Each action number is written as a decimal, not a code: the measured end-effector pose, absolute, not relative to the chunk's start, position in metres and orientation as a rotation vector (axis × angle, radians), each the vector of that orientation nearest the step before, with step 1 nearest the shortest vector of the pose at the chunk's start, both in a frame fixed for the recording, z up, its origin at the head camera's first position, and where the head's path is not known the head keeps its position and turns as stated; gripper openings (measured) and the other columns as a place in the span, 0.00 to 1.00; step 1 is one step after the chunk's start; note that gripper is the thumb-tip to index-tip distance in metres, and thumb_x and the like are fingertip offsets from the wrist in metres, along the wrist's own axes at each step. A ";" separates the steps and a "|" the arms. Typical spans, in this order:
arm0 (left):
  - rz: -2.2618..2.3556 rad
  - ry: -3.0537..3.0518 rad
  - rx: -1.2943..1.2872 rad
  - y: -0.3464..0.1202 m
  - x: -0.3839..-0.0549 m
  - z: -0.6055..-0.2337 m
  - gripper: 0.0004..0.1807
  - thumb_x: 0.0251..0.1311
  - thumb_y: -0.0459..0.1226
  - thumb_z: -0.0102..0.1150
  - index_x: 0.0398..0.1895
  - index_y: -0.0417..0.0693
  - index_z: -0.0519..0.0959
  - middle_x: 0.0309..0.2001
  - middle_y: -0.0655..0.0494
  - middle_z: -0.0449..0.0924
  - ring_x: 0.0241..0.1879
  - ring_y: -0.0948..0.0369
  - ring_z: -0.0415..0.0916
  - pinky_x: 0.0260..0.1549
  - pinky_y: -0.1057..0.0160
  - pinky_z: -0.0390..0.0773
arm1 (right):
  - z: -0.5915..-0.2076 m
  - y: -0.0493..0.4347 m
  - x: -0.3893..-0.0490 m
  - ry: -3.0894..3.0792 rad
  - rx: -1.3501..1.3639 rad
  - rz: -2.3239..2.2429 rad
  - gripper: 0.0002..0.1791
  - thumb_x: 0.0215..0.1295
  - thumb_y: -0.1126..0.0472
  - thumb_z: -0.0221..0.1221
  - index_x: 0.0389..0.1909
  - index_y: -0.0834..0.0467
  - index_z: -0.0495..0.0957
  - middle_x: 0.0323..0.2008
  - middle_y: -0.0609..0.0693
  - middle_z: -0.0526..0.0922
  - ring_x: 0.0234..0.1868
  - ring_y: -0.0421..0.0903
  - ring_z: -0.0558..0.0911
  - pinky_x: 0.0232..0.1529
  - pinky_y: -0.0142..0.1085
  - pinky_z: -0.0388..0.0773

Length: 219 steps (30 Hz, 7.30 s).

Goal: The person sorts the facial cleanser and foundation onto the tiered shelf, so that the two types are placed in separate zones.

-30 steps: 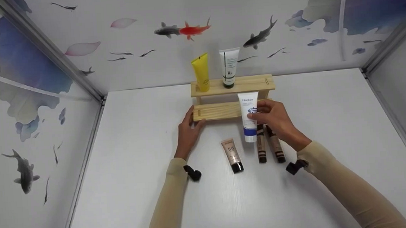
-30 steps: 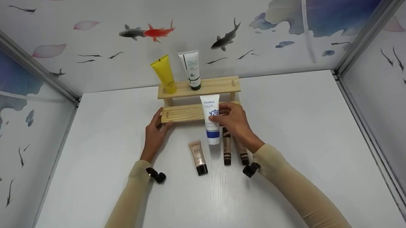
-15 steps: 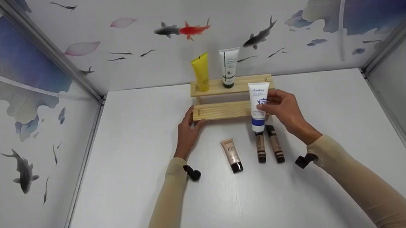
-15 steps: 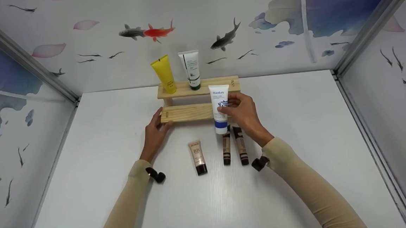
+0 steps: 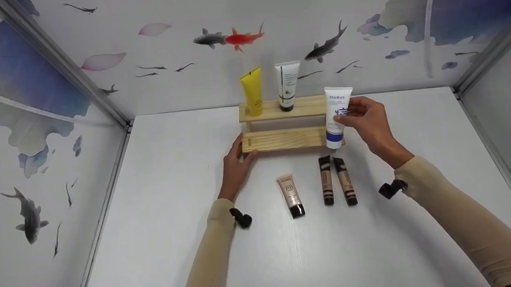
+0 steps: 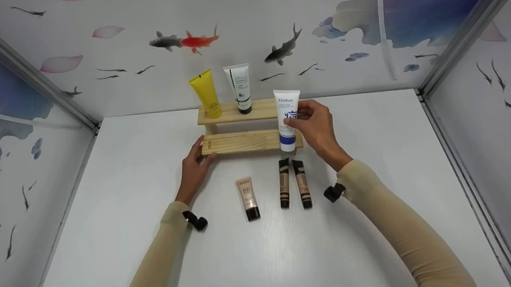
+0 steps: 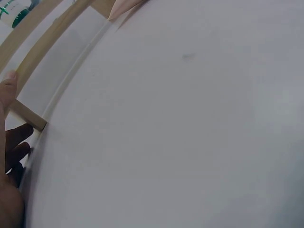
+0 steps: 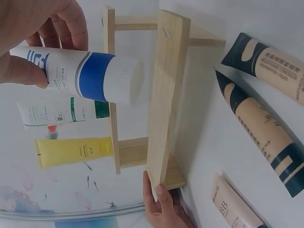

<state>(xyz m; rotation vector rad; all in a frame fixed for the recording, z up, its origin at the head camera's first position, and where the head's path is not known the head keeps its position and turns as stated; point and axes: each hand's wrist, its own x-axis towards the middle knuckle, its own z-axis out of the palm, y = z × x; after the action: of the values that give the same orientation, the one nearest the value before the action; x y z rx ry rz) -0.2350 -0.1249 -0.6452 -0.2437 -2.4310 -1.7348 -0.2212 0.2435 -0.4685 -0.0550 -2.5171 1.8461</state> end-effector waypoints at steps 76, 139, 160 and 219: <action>-1.724 -2.428 -0.253 -0.124 -0.236 -0.646 0.44 0.76 0.47 0.70 0.87 0.43 0.61 0.76 0.41 0.76 0.75 0.52 0.76 0.77 0.51 0.73 | -0.462 0.216 -0.302 -2.277 0.025 1.765 0.22 0.71 0.68 0.74 0.63 0.63 0.82 0.57 0.56 0.86 0.58 0.48 0.85 0.66 0.40 0.83; -1.729 -2.422 -0.241 -0.122 -0.235 -0.644 0.44 0.76 0.46 0.70 0.88 0.44 0.61 0.79 0.43 0.72 0.76 0.50 0.74 0.77 0.52 0.72 | -0.564 0.203 -0.159 -2.716 0.211 1.874 0.35 0.75 0.54 0.73 0.73 0.69 0.76 0.67 0.67 0.81 0.66 0.61 0.82 0.64 0.35 0.82; -1.782 -2.403 -0.241 -0.123 -0.234 -0.644 0.44 0.76 0.45 0.69 0.88 0.40 0.60 0.79 0.42 0.73 0.77 0.49 0.73 0.77 0.49 0.72 | -0.578 0.174 -0.140 -2.823 0.333 1.825 0.33 0.71 0.59 0.76 0.70 0.70 0.78 0.63 0.66 0.84 0.61 0.63 0.87 0.63 0.50 0.87; -1.711 -2.497 -0.138 -0.123 -0.235 -0.644 0.47 0.72 0.52 0.73 0.86 0.44 0.64 0.80 0.45 0.71 0.79 0.50 0.69 0.79 0.53 0.69 | -0.587 0.131 -0.133 -3.025 0.402 1.415 0.21 0.64 0.65 0.78 0.54 0.69 0.86 0.41 0.55 0.91 0.43 0.50 0.88 0.45 0.49 0.88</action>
<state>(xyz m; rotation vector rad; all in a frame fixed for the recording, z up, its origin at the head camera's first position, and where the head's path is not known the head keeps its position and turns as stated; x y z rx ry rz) -0.2346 -0.1226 -0.6440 -0.1377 -2.4966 -1.7110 -0.1327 0.1314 -0.5870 0.4019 -3.0249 1.4147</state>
